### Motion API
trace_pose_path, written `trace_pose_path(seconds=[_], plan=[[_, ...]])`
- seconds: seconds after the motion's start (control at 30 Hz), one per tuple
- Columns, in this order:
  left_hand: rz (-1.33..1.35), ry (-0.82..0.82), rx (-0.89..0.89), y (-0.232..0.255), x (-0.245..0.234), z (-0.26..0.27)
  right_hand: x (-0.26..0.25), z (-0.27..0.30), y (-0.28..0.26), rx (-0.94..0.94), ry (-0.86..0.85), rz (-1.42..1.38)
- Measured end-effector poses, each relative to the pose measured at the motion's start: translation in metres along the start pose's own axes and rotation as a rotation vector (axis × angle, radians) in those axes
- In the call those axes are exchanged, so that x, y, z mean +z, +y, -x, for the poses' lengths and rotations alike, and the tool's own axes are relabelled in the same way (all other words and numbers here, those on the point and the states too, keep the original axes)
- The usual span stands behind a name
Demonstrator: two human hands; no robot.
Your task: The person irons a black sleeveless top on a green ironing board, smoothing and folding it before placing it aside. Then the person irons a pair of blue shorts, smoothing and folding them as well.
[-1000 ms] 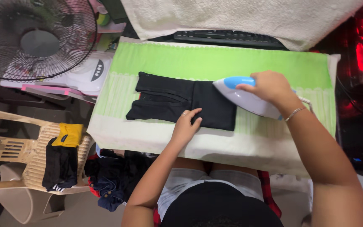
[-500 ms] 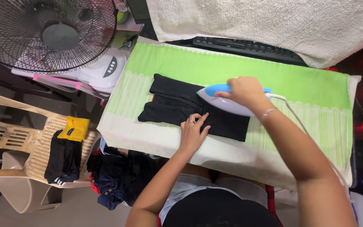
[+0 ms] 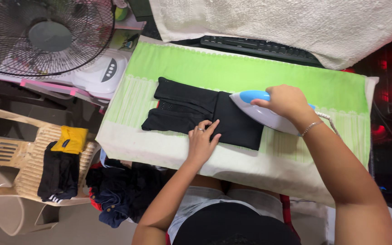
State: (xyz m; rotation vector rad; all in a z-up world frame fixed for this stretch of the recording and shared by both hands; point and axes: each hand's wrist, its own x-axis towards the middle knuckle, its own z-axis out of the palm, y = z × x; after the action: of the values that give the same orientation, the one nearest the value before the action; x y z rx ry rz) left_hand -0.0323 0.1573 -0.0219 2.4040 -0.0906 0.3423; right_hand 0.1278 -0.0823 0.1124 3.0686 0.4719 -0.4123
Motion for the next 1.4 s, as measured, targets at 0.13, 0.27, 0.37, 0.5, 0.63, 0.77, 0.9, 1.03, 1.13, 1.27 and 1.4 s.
trace_pose_path(seconds=[0.13,0.27,0.37,0.5,0.63,0.77,0.9,1.03,1.13,1.27,1.4], plan=[[0.083,-0.071,0.084,-0.007,-0.016,0.003,0.005,-0.001,0.009,-0.105,0.018,0.048],[0.163,-0.117,0.080,-0.011,-0.026,0.004,0.009,-0.015,-0.010,-0.193,0.081,0.005],[0.188,-0.102,0.065,-0.011,-0.027,0.004,0.009,-0.028,-0.034,-0.214,0.104,-0.006],[0.217,-0.028,0.124,-0.009,-0.026,0.003,0.005,-0.039,-0.062,-0.210,0.106,-0.013],[0.201,-0.017,0.068,-0.008,-0.025,0.004,0.003,-0.034,-0.061,-0.113,0.002,-0.067],[0.208,-0.032,0.026,-0.007,-0.022,0.004,0.006,-0.011,-0.032,-0.101,-0.068,-0.053],[0.225,-0.015,0.030,-0.008,-0.021,0.003,0.007,0.017,-0.002,-0.152,-0.165,-0.085],[0.339,-0.003,-0.058,-0.007,-0.025,0.001,0.004,0.036,0.005,-0.251,-0.212,-0.059],[0.478,0.161,-0.008,-0.005,-0.032,0.003,0.004,0.039,-0.012,-0.356,-0.150,0.018],[0.423,0.447,0.186,0.002,-0.042,0.017,0.006,0.032,-0.057,-0.431,-0.109,0.061],[0.218,0.528,0.612,0.009,-0.045,0.035,0.013,0.025,-0.102,-0.496,0.018,0.035]])
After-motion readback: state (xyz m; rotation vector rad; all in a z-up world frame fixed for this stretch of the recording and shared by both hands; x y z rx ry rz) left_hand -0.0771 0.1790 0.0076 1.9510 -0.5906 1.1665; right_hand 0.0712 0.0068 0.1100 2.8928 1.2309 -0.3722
